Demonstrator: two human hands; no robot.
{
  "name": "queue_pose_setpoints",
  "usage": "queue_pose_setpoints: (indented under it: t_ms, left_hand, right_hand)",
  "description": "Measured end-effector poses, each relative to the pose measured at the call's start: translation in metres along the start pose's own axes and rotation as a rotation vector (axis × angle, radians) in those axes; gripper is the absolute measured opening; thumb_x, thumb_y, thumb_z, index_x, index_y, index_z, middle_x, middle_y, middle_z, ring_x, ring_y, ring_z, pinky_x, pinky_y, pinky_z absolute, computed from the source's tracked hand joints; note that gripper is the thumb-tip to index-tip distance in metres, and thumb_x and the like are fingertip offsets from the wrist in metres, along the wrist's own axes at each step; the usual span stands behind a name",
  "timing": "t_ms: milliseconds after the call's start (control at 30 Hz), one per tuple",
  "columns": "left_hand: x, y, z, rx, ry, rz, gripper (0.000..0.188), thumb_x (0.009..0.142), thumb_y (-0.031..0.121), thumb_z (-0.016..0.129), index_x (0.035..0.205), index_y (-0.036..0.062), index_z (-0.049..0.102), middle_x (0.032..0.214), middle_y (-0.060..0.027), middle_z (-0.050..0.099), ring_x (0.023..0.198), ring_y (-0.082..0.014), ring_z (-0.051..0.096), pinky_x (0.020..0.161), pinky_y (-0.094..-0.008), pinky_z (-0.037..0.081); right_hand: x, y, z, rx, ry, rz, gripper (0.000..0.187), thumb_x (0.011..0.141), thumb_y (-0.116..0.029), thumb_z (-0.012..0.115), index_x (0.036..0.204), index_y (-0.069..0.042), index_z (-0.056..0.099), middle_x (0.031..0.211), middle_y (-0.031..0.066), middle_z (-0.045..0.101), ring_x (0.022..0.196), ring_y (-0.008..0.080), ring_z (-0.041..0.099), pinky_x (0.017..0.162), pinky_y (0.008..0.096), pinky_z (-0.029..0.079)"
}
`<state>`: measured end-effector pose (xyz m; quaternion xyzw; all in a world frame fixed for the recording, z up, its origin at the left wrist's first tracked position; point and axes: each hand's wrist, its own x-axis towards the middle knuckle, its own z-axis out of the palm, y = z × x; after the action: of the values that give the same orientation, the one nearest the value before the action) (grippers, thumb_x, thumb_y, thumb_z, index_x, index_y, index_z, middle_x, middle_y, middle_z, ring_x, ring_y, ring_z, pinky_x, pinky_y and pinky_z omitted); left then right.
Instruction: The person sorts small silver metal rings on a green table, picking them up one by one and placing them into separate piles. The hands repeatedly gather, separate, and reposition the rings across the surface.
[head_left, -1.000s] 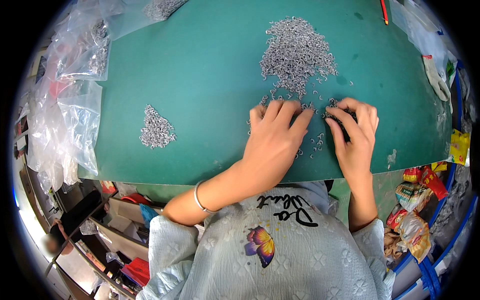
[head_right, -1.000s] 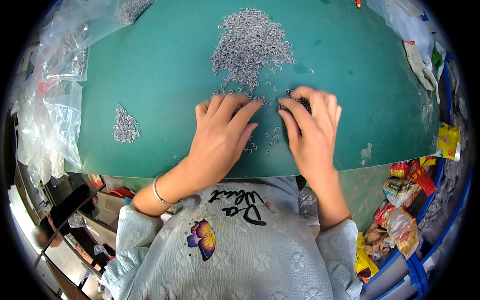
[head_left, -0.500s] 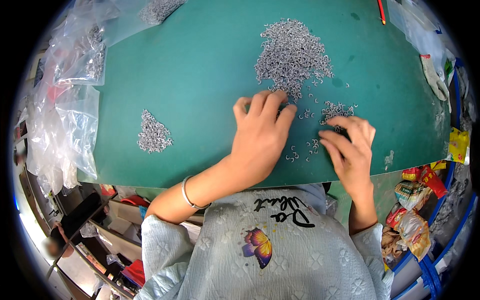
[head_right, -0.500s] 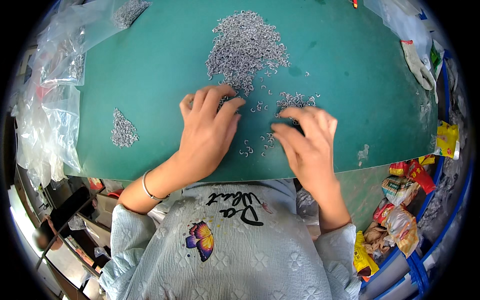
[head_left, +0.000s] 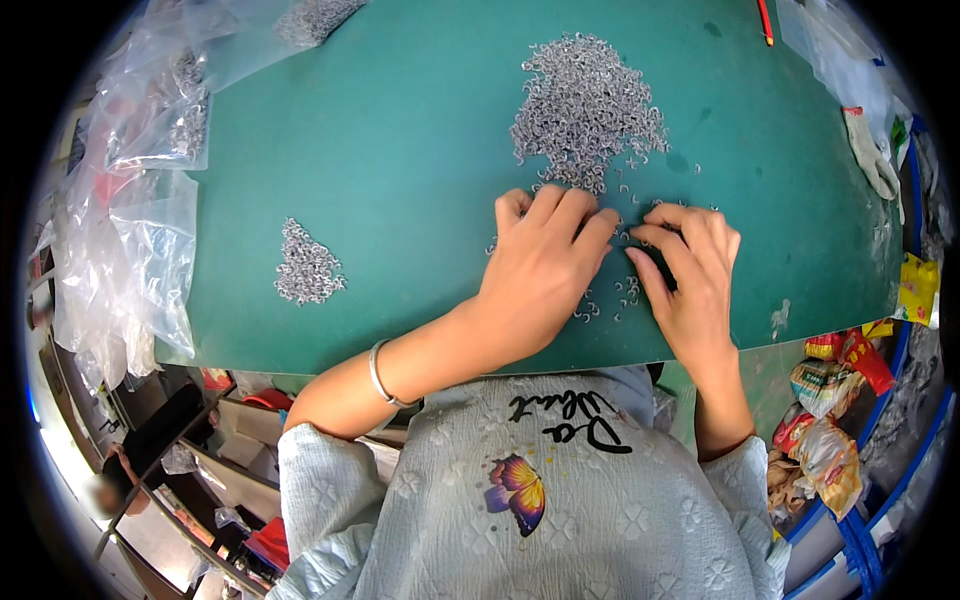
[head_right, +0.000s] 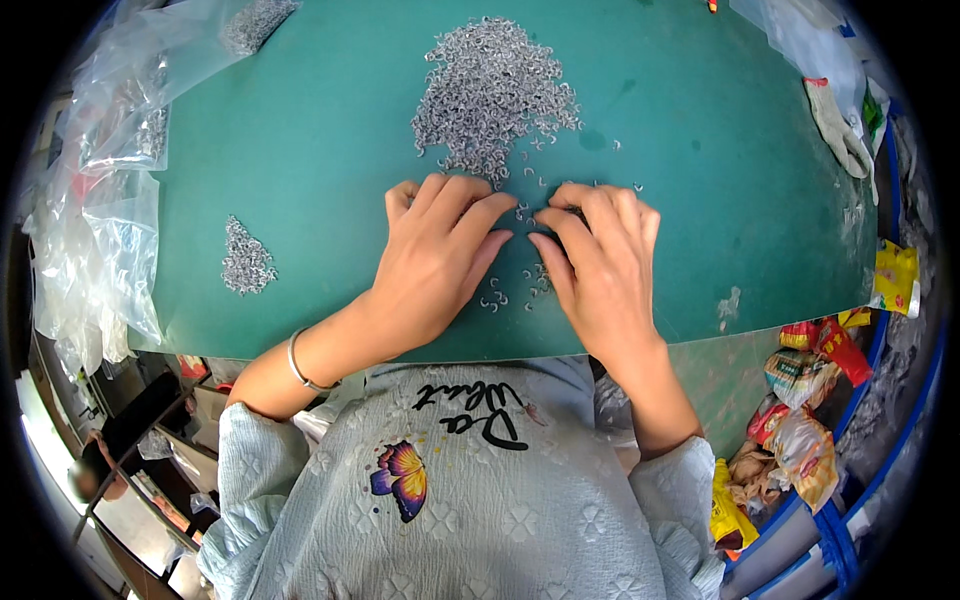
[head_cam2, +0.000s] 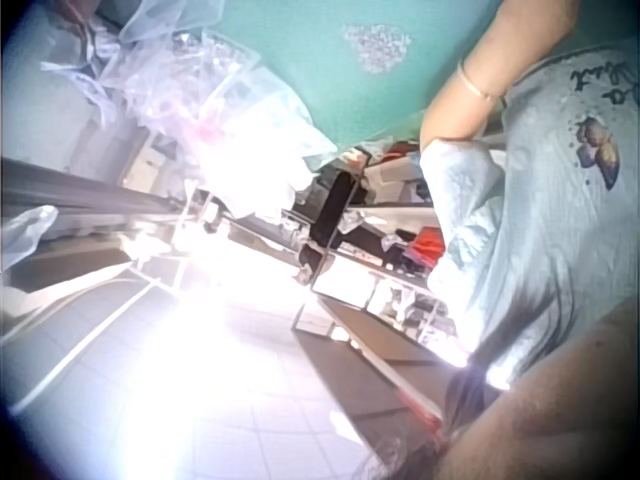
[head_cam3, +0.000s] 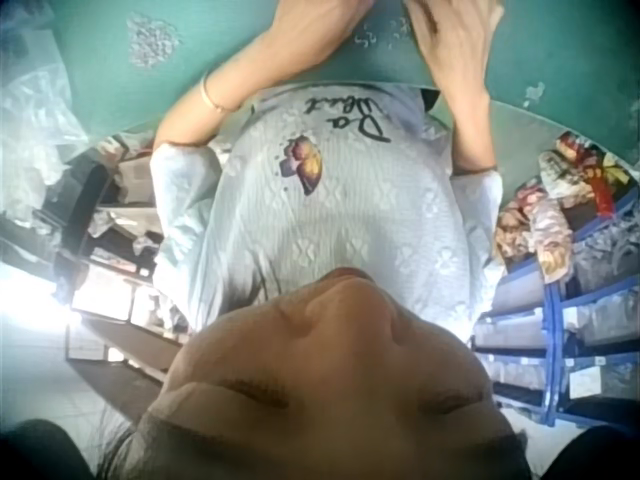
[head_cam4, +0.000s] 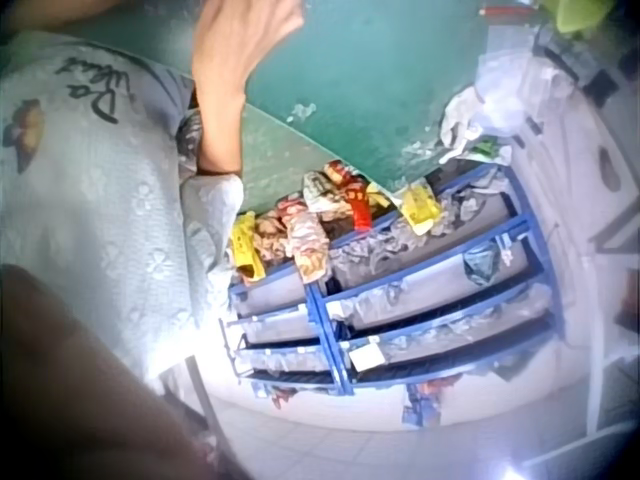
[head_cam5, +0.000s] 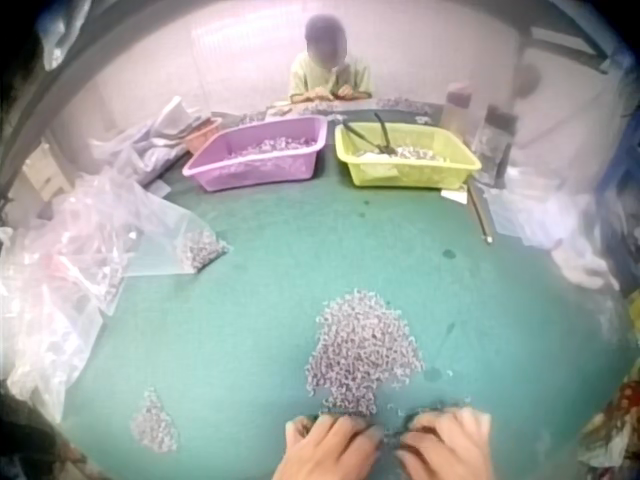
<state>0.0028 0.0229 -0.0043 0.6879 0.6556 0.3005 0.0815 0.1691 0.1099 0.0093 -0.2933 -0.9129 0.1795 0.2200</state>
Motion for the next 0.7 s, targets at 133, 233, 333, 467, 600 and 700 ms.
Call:
queue_pose_setpoints:
  t_ms: [133,233,333,467,600,700]
  left_hand:
    - [0.006,-0.007,0.008,0.004,-0.023,0.071,0.019,0.081,0.006,0.071,0.099,0.0066,0.066,0.102,-0.0056,0.059,0.096,-0.0241,0.054,0.082,-0.0421,0.035]
    - [0.007,-0.007,0.002,0.017,-0.069,0.074,0.019,0.081,0.006,0.071,0.099,0.0065,0.066,0.101,-0.0059,0.059,0.096,-0.0243,0.055,0.082,-0.0425,0.035]
    - [0.001,-0.005,-0.006,-0.008,-0.040,0.039,0.021,0.079,0.005,0.073,0.098,0.0063,0.065,0.100,-0.0060,0.059,0.094,-0.0243,0.055,0.081,-0.0420,0.036]
    - [-0.009,0.003,-0.010,-0.074,-0.030,-0.024,0.022,0.077,0.002,0.074,0.097,0.0063,0.065,0.098,-0.0056,0.060,0.091,-0.0241,0.057,0.080,-0.0402,0.036]
    - [-0.015,0.004,-0.013,-0.094,0.028,-0.072,0.023,0.076,-0.001,0.073,0.096,0.0061,0.066,0.098,-0.0052,0.063,0.089,-0.0238,0.058,0.079,-0.0388,0.037]
    - [-0.016,0.004,-0.017,-0.082,0.040,-0.101,0.023,0.076,-0.003,0.072,0.096,0.0060,0.066,0.098,-0.0051,0.064,0.088,-0.0237,0.058,0.078,-0.0382,0.037]
  right_hand:
    - [0.004,0.000,0.007,-0.036,0.029,-0.015,0.019,0.072,-0.004,0.077,0.089,-0.006,0.067,0.104,0.0032,0.062,0.097,0.0245,0.056,0.087,0.0389,0.036]
    - [0.002,0.001,0.002,-0.042,0.015,-0.034,0.020,0.071,-0.004,0.077,0.089,-0.006,0.067,0.104,0.0036,0.062,0.098,0.0246,0.056,0.087,0.0393,0.036]
    - [-0.002,0.002,-0.003,-0.019,-0.034,-0.072,0.019,0.071,-0.004,0.076,0.088,-0.006,0.067,0.105,0.0039,0.062,0.099,0.0244,0.056,0.086,0.0397,0.037]
    - [-0.006,-0.002,-0.008,-0.030,-0.126,-0.132,0.017,0.072,-0.004,0.075,0.087,-0.006,0.067,0.105,0.0044,0.063,0.099,0.0245,0.056,0.086,0.0398,0.038]
    - [-0.001,-0.001,-0.014,0.053,-0.104,-0.085,0.016,0.074,-0.005,0.074,0.088,-0.006,0.068,0.105,0.0044,0.063,0.098,0.0243,0.056,0.084,0.0385,0.038]
    - [0.006,0.002,-0.007,0.027,0.006,0.002,0.016,0.077,-0.007,0.075,0.092,-0.005,0.069,0.104,0.0038,0.063,0.095,0.0239,0.056,0.082,0.0373,0.038]
